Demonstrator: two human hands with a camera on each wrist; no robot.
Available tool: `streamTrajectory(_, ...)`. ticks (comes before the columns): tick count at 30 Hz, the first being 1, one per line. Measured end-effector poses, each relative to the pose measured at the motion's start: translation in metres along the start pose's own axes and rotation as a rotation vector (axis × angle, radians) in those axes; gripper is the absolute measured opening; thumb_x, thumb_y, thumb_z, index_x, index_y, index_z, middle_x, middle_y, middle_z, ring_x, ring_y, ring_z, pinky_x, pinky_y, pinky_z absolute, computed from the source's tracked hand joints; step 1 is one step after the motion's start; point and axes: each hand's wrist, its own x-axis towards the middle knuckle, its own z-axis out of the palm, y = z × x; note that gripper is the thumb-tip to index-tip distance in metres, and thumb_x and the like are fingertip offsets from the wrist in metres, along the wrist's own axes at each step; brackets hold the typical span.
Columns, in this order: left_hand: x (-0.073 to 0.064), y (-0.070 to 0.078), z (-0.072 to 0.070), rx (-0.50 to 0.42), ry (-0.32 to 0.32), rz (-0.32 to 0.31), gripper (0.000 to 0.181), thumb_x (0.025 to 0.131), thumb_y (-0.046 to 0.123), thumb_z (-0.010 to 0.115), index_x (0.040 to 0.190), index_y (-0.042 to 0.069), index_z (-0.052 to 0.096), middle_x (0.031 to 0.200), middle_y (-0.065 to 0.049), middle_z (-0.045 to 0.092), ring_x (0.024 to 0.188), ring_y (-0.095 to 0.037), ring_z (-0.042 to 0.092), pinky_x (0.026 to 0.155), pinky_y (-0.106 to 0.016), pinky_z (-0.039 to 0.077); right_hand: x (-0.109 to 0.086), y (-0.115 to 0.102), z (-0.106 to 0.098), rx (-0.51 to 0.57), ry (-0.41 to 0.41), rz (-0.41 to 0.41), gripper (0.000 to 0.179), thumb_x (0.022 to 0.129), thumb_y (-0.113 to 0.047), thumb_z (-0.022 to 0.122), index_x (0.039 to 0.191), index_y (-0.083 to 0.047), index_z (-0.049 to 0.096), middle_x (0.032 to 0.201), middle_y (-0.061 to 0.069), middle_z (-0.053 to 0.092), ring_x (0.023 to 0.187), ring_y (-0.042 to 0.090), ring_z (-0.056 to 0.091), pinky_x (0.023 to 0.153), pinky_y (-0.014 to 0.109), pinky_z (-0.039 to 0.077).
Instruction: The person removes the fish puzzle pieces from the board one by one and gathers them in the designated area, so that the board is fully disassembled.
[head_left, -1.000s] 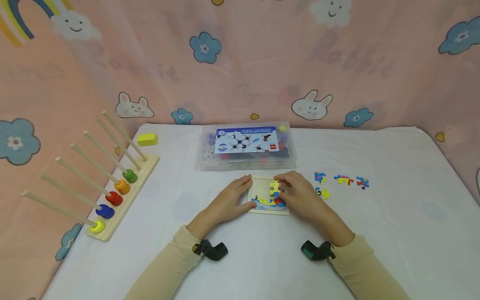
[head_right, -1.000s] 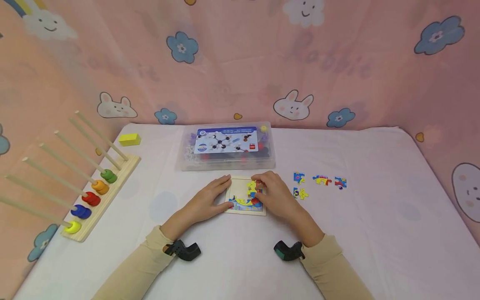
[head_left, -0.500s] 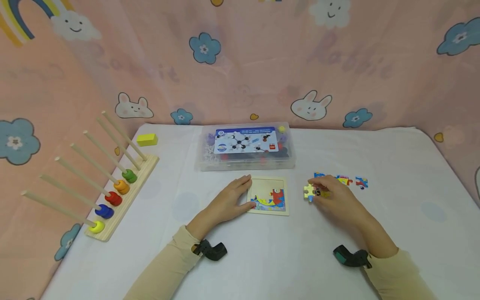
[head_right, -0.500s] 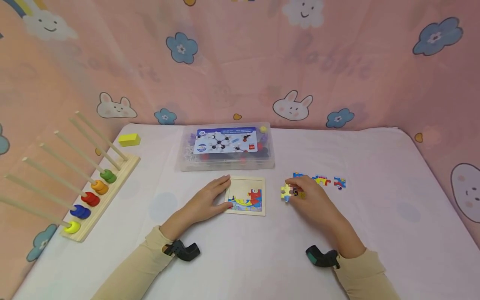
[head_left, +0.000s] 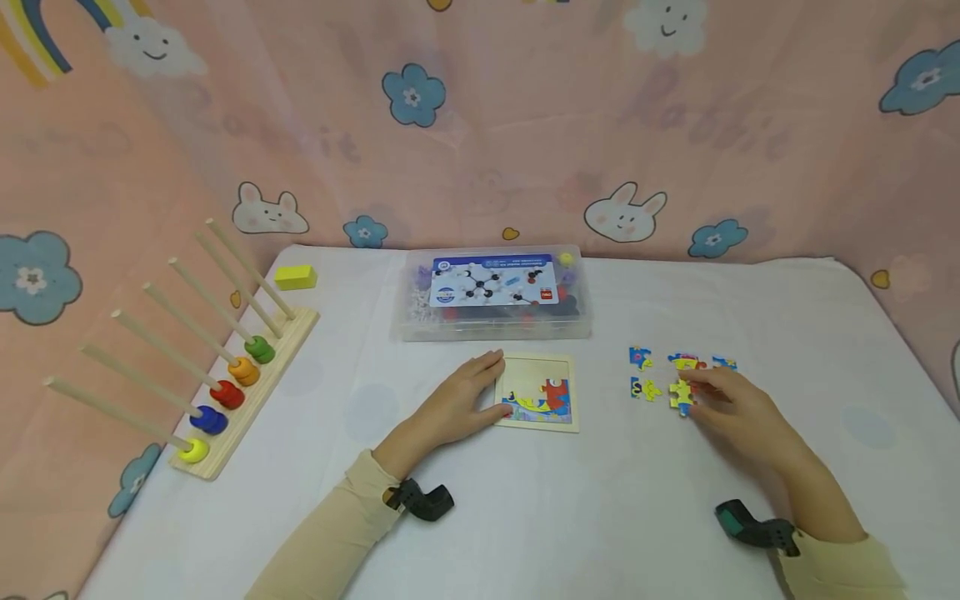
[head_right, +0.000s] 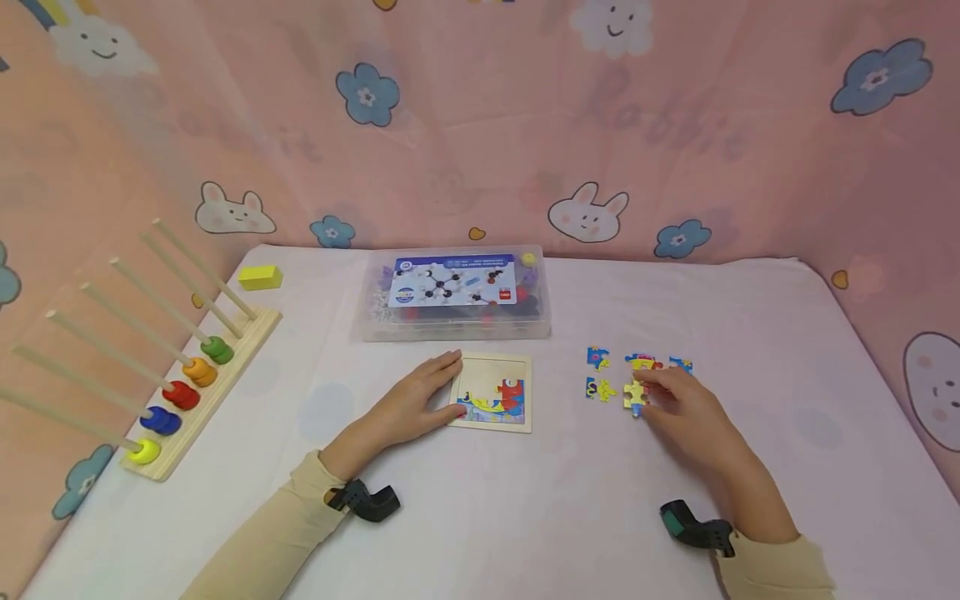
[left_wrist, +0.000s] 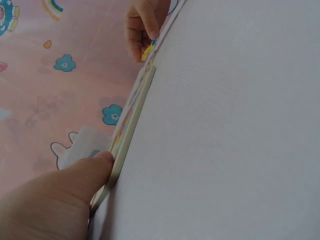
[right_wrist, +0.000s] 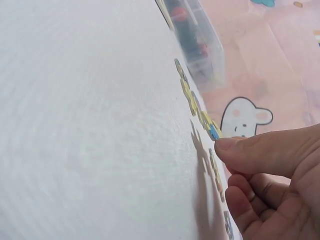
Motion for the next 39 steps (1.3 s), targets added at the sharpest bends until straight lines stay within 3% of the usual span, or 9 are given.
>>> streamTrajectory(4,0.000,0.000,0.000,-0.003,-0.003,0.000,0.073,0.090,0.041,0.063,0.145,0.002,0.036,0.155,-0.009,0.029,0.143,-0.025,0.027,0.117,-0.038,0.025,-0.003,0.006,-0.001,0.000,-0.002,0.031,0.043,0.089,-0.015,0.065,0.129,-0.002,0.054,0.130,0.025,0.047,0.111,0.036,0.050,0.079,-0.002,0.030)
streamTrajectory(8,0.001,0.000,0.000,-0.001,-0.007,0.000,0.073,0.090,0.041,0.062,0.145,0.001,0.036,0.155,-0.009,0.029,0.143,-0.025,0.027,0.117,-0.038,0.025,-0.004,0.012,0.000,0.014,-0.009,0.057,0.043,0.090,-0.014,0.064,0.129,-0.001,0.053,0.131,0.026,0.045,0.114,0.040,0.048,0.077,-0.006,0.025)
streamTrajectory(9,0.001,0.001,0.000,0.000,-0.010,-0.002,0.073,0.090,0.041,0.062,0.145,0.001,0.035,0.155,-0.009,0.029,0.143,-0.025,0.026,0.118,-0.038,0.024,-0.004,0.012,0.000,0.026,-0.014,0.062,0.043,0.090,-0.013,0.063,0.130,0.000,0.052,0.131,0.027,0.044,0.114,0.041,0.047,0.084,-0.003,0.031)
streamTrajectory(12,0.000,0.002,-0.001,0.002,-0.014,-0.007,0.073,0.090,0.042,0.062,0.145,0.002,0.035,0.155,-0.009,0.029,0.143,-0.025,0.026,0.118,-0.037,0.023,-0.004,0.015,0.001,0.023,-0.025,0.077,0.043,0.091,-0.015,0.062,0.131,-0.002,0.052,0.133,0.027,0.042,0.118,0.042,0.044,0.085,0.001,0.031)
streamTrajectory(20,0.000,0.001,0.000,0.005,-0.006,0.000,0.073,0.090,0.042,0.062,0.145,0.002,0.036,0.155,-0.008,0.029,0.143,-0.024,0.027,0.117,-0.038,0.026,-0.004,0.018,0.004,0.053,-0.019,0.058,0.041,0.092,-0.012,0.059,0.131,-0.003,0.052,0.131,0.026,0.042,0.118,0.042,0.041,0.079,-0.004,0.021)
streamTrajectory(32,0.000,-0.001,0.000,0.012,0.006,0.008,0.073,0.090,0.042,0.062,0.145,0.002,0.036,0.155,-0.008,0.029,0.143,-0.024,0.027,0.117,-0.038,0.026,-0.005,0.019,0.004,0.041,-0.022,0.047,0.043,0.092,-0.013,0.060,0.132,-0.002,0.051,0.132,0.027,0.040,0.122,0.045,0.036,0.098,0.002,0.021)
streamTrajectory(35,0.001,-0.001,0.001,0.010,0.009,0.013,0.073,0.090,0.042,0.062,0.145,0.002,0.036,0.155,-0.009,0.029,0.143,-0.024,0.027,0.117,-0.038,0.026,-0.005,0.020,0.004,0.049,-0.019,0.039,0.043,0.092,-0.013,0.060,0.133,-0.002,0.051,0.132,0.027,0.040,0.121,0.044,0.036,0.098,0.001,0.019)
streamTrajectory(38,0.001,-0.002,0.002,0.007,0.009,0.019,0.073,0.090,0.042,0.062,0.145,0.002,0.036,0.154,-0.009,0.029,0.142,-0.025,0.028,0.117,-0.038,0.026,-0.005,0.020,0.005,0.054,0.001,0.027,0.042,0.092,-0.013,0.061,0.131,-0.001,0.052,0.129,0.025,0.043,0.118,0.034,0.040,0.093,-0.002,0.021)
streamTrajectory(39,0.000,-0.002,0.002,0.008,0.008,0.019,0.073,0.090,0.042,0.062,0.145,0.002,0.036,0.154,-0.009,0.029,0.142,-0.025,0.028,0.117,-0.038,0.026,-0.006,0.020,0.005,0.057,0.011,0.022,0.042,0.091,-0.014,0.062,0.130,-0.001,0.053,0.127,0.024,0.045,0.116,0.026,0.042,0.084,-0.007,0.017)
